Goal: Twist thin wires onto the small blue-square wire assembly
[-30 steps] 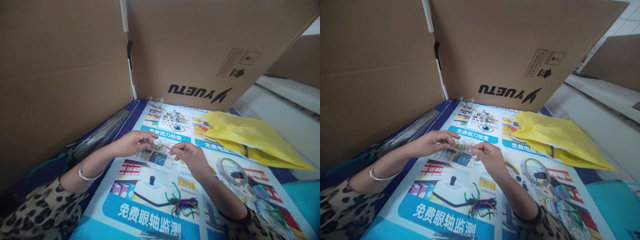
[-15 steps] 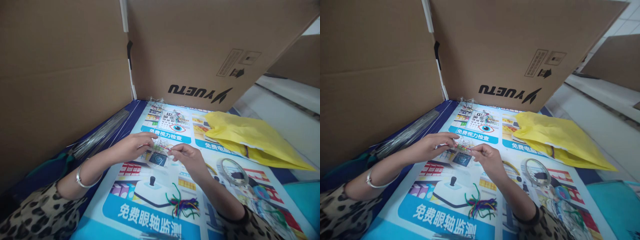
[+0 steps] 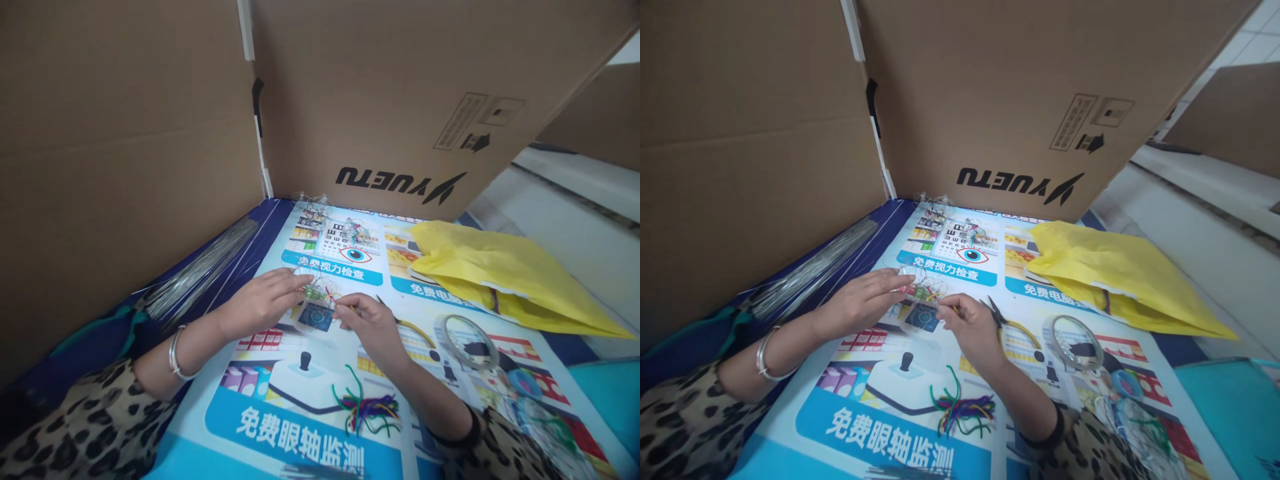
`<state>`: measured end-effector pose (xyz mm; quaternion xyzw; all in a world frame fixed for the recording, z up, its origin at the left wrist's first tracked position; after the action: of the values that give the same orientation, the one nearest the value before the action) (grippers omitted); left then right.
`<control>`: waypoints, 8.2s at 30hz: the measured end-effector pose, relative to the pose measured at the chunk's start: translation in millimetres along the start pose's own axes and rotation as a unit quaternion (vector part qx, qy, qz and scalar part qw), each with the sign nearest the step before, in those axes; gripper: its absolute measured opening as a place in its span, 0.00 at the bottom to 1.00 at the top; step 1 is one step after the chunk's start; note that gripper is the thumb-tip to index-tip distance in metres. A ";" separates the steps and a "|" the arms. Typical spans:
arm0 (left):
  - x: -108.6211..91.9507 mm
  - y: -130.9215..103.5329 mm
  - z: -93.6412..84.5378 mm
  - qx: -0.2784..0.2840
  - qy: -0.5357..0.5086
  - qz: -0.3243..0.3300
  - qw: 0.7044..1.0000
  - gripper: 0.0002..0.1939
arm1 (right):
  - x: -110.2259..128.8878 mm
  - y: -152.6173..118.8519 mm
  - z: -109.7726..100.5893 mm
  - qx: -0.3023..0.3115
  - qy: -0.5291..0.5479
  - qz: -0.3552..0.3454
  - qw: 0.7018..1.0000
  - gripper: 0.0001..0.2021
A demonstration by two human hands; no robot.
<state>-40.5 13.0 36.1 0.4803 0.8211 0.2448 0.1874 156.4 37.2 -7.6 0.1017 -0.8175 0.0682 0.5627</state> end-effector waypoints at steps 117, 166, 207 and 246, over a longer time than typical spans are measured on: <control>73.3 -15.0 35.0 -0.001 0.030 -0.083 0.996 0.10 | -8.7 76.9 18.9 -0.013 -0.072 -0.019 0.997 0.13; 24.7 -3.5 36.0 -0.127 -0.270 -0.309 0.903 0.12 | 6.0 30.8 37.2 -0.072 -0.205 -0.014 0.976 0.15; 58.5 -15.7 10.2 -0.196 -0.172 -0.305 0.916 0.07 | 8.3 27.2 20.0 -0.132 -0.117 0.006 0.984 0.16; 33.1 -33.1 9.5 -0.210 -0.237 -0.366 0.875 0.08 | 7.5 -3.3 15.9 -0.098 -0.175 -0.069 0.977 0.11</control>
<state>-73.9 30.4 6.7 0.1386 0.7986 0.2038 0.5491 140.2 29.7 -6.3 0.1129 -0.8971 -0.0700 0.4213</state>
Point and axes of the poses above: each hand's wrist, its own y-axis towards the middle knuckle, its own z-axis out of the palm, x = y × z, the point moved 4 cm from there along y, towards the middle knuckle, and after that the axes turned 13 degrees about -y, right-handed, at the moved point
